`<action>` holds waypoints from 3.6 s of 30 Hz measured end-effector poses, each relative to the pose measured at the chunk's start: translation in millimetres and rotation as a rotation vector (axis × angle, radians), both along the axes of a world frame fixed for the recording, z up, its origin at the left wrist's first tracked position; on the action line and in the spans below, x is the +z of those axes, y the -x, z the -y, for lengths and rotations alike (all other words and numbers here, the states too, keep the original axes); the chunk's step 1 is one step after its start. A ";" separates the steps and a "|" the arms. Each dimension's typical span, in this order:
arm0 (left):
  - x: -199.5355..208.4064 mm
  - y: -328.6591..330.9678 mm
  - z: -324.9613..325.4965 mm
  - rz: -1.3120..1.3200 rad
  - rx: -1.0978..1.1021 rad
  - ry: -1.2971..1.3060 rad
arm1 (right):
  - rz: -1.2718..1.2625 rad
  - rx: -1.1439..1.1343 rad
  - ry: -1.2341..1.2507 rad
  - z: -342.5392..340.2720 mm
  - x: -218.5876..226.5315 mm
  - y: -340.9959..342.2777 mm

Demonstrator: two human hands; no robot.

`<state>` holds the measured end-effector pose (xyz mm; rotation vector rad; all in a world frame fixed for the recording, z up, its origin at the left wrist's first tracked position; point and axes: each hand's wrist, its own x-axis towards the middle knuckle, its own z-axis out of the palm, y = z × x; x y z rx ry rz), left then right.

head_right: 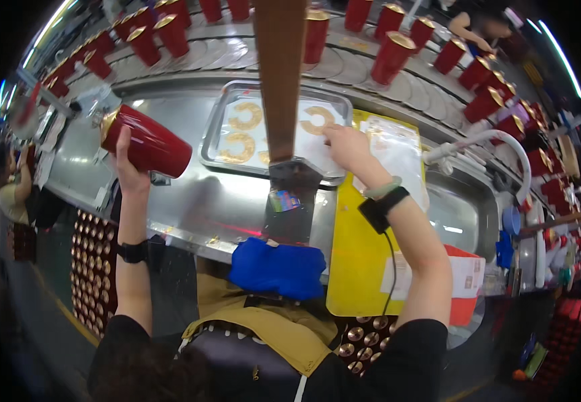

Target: Applying decorative labels and seals to red liquor bottles on a production line.

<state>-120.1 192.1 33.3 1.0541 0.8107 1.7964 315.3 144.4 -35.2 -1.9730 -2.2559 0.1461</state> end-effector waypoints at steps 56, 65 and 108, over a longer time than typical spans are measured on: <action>23.2 -35.4 169.8 -0.052 -0.418 0.155 | -1.382 -0.001 -0.101 159.1 124.0 216.6; 8.4 -41.8 160.6 -0.308 -0.384 0.059 | -1.363 -0.159 -0.163 154.1 98.4 219.7; 19.7 -41.5 159.5 -0.378 -0.268 0.130 | -1.212 0.011 -0.243 138.3 95.1 209.6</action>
